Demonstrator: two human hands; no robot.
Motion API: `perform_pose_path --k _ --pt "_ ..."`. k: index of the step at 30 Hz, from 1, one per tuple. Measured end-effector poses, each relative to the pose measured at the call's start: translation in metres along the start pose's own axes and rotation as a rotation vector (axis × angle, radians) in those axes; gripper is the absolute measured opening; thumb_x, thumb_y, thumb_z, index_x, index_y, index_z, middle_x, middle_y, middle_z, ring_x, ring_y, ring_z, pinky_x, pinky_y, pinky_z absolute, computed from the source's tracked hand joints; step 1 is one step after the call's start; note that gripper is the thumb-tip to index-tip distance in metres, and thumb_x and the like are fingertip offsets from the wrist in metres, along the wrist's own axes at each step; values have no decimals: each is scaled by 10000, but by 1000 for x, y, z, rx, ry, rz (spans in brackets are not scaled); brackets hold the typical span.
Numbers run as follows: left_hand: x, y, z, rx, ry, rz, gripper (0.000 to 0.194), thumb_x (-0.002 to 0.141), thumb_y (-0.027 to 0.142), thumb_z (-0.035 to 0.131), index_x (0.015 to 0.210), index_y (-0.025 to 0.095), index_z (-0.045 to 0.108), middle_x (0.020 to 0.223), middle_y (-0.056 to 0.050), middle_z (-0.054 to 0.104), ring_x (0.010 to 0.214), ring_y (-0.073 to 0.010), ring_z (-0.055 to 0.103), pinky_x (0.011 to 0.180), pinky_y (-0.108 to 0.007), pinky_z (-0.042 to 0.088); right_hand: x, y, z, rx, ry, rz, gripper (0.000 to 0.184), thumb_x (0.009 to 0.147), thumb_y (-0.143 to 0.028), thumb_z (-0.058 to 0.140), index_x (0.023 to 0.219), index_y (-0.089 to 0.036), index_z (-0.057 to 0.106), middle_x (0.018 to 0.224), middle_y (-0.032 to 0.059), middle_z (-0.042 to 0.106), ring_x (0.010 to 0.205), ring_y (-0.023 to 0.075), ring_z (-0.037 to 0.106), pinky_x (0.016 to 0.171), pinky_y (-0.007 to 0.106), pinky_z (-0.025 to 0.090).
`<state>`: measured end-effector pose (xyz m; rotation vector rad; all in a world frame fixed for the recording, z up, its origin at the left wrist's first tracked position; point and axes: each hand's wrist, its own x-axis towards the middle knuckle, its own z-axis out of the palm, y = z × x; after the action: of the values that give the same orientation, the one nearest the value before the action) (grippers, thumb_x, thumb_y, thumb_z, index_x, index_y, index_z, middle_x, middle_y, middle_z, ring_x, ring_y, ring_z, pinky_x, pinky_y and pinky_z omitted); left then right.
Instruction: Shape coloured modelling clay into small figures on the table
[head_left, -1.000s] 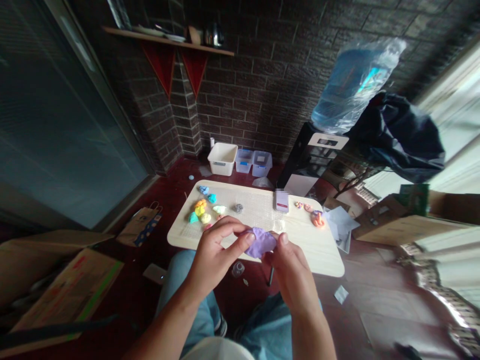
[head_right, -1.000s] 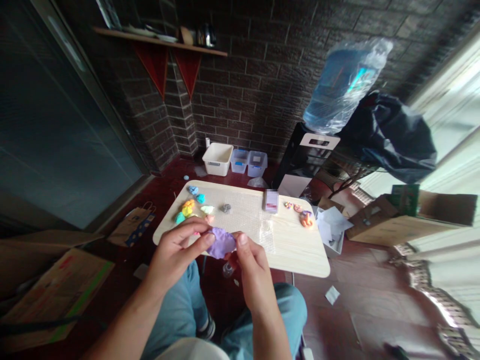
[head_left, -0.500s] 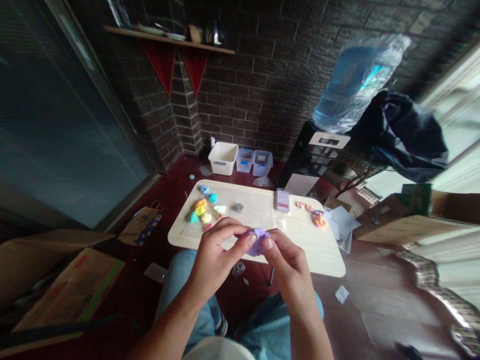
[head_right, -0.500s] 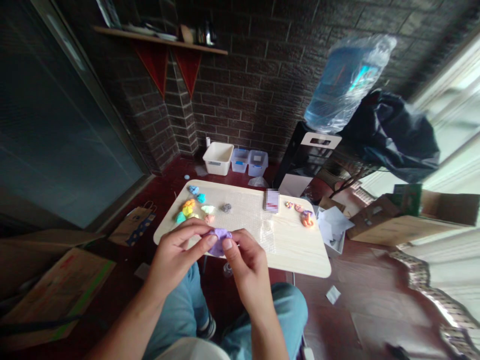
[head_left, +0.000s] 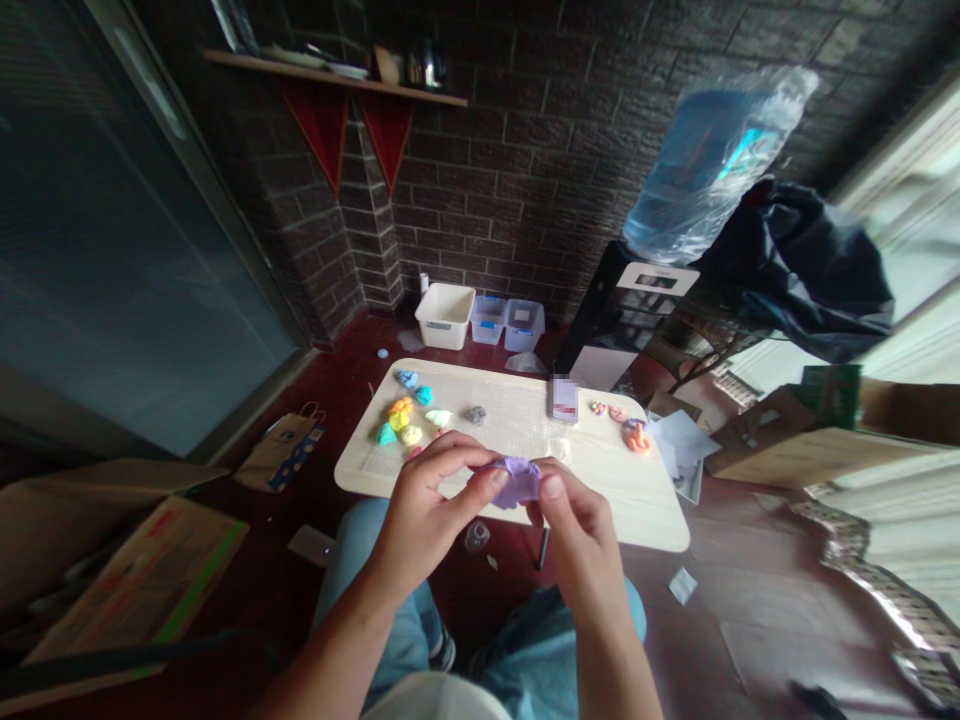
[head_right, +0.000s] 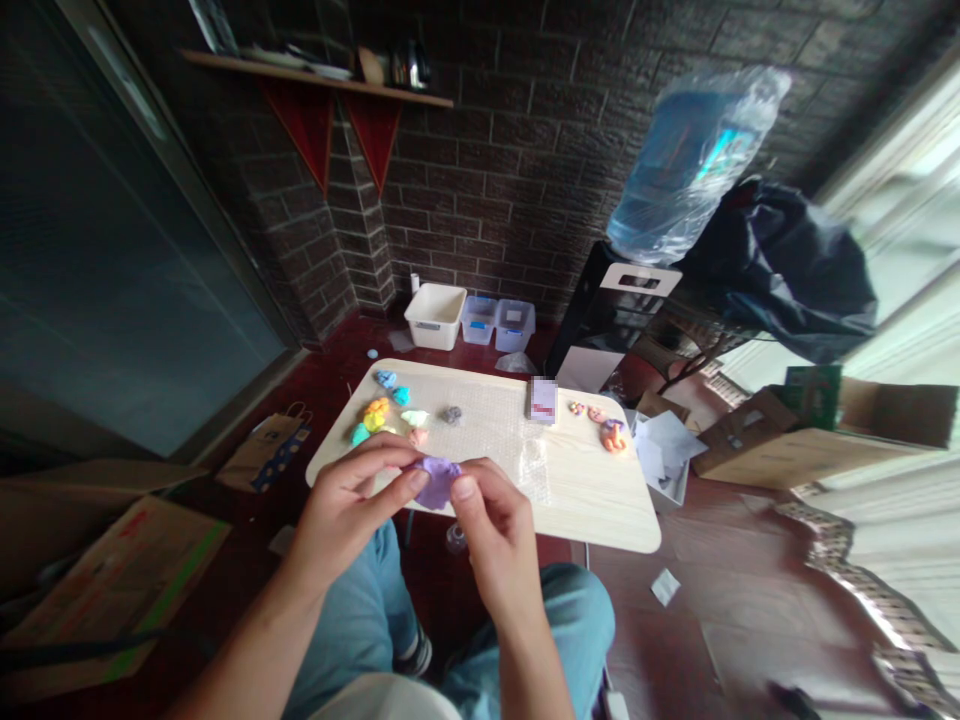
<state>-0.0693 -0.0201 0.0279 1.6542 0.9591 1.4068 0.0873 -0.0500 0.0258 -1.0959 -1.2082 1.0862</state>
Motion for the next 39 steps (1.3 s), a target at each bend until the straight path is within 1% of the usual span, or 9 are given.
perform_pose_path --k 4,6,10,17,27,30,33,36,39 --pt "1 3 -5 105 -49 92 160 863 189 685 978 268 762 941 -18 684 942 -151 636 858 -254 491 2 2 -1 273 -46 237 423 912 -568 531 985 -206 736 782 29 617 546 117 477 456 239 343" --pt "0 3 -6 156 -47 143 202 868 173 676 1014 283 762 945 -20 677 942 -151 634 852 -260 495 2 0 -1 333 -113 282 407 877 -562 592 990 -202 742 810 42 650 552 119 514 474 239 393" --pt "0 4 -6 221 -22 222 203 862 147 677 1005 266 757 911 -21 671 918 -155 627 847 -279 497 1 -3 0 356 -182 261 409 890 -564 578 943 -193 743 797 59 681 602 136 577 527 243 464" --pt "0 8 -5 226 -11 262 139 843 137 695 942 221 744 873 -15 680 881 -148 625 818 -274 498 -2 -7 5 100 -112 100 409 947 -513 522 758 -182 668 593 -15 584 490 82 515 475 182 430" --pt "-2 7 -2 118 -7 131 118 854 159 689 915 246 739 898 10 690 913 -127 631 848 -229 487 -5 -5 9 -56 -40 -2 425 968 -505 479 690 -192 555 536 -48 511 444 58 444 410 143 355" --pt "-4 4 -2 16 33 23 71 858 200 694 892 246 735 916 9 700 942 -134 637 870 -229 479 -7 -2 8 -55 -61 -30 349 971 -502 476 838 -210 612 564 -51 539 448 63 435 410 147 354" --pt "-6 3 -3 -86 43 -87 74 847 243 713 913 263 738 959 10 713 975 -147 641 905 -241 468 -7 -1 7 -84 -66 -59 223 951 -440 555 1007 -238 631 677 -39 609 499 69 486 443 156 388" --pt "-6 3 -6 -165 -24 -165 156 835 297 729 990 285 747 1044 8 728 1032 -164 638 988 -268 424 -6 0 6 -163 -31 -114 151 963 -371 558 986 -248 642 728 -32 635 574 81 553 503 168 429" --pt "-3 3 -8 -260 -43 -188 188 891 384 649 982 266 763 1033 -4 736 1040 -171 631 993 -267 409 -6 0 5 -267 -4 -193 112 969 -312 554 1005 -264 649 815 -22 671 682 99 620 593 189 477"
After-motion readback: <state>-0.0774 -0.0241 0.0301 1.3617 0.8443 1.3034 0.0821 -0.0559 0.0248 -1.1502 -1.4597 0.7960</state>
